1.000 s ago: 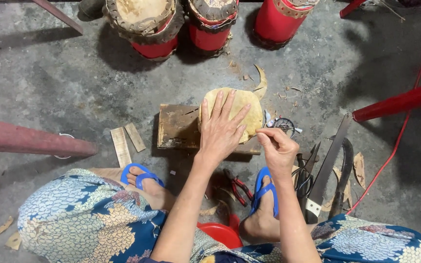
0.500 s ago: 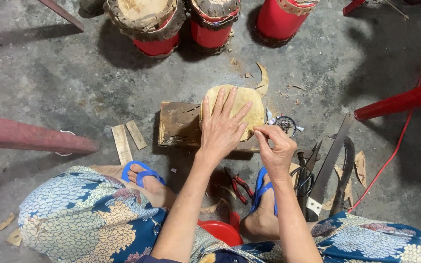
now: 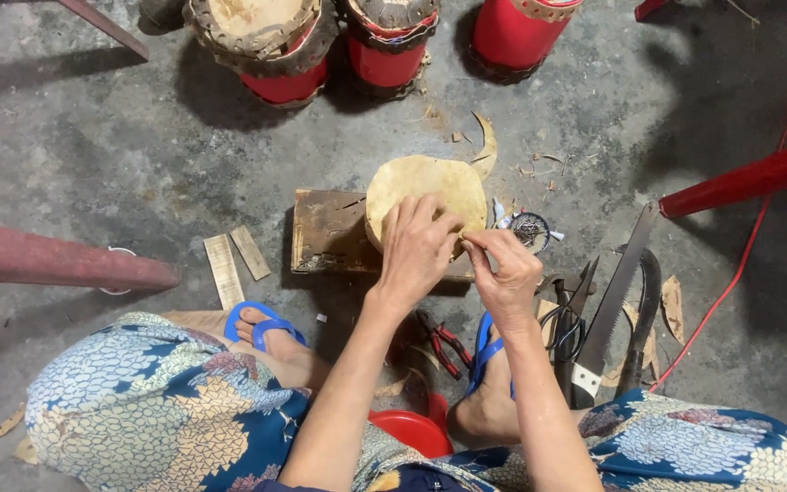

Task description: Trimming the edges of a circular leather drum skin using scissors while working on the floor.

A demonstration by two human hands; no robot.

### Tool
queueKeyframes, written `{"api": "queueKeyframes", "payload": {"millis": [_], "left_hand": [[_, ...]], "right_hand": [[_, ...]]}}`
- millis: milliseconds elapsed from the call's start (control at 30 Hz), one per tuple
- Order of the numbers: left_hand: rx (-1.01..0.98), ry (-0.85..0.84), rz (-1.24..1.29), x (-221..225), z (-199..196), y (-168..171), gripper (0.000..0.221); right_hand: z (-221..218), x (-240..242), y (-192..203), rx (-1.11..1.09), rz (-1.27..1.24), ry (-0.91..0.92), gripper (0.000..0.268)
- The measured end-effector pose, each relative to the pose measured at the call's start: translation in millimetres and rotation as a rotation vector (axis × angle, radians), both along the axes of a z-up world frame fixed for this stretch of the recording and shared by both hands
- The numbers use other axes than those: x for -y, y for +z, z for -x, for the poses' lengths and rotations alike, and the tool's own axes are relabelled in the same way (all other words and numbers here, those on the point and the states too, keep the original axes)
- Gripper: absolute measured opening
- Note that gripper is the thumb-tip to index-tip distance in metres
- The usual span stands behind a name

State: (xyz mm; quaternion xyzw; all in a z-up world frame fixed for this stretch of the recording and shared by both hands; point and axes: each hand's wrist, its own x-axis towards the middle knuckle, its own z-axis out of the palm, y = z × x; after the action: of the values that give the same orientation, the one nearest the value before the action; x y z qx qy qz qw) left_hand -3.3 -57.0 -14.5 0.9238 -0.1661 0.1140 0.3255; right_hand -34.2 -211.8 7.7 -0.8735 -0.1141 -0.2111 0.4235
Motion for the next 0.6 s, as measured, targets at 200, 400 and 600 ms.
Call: {"api": "queueKeyframes", "payload": {"millis": [200,400,600], "left_hand": [[-0.22,-0.015,0.07,-5,3,-6,0.019],[-0.264,0.02,0.159,0,8,7,0.012],[-0.28,0.052,0.157,4,7,0,0.012]], "right_hand": [[1,-2,-3,0.044,0.045,-0.009,0.007],[2,-2,-5,0.104,0.088,-0.012,0.006],[6,-3,-8,0.125,0.072,-0.029,0.006]]}}
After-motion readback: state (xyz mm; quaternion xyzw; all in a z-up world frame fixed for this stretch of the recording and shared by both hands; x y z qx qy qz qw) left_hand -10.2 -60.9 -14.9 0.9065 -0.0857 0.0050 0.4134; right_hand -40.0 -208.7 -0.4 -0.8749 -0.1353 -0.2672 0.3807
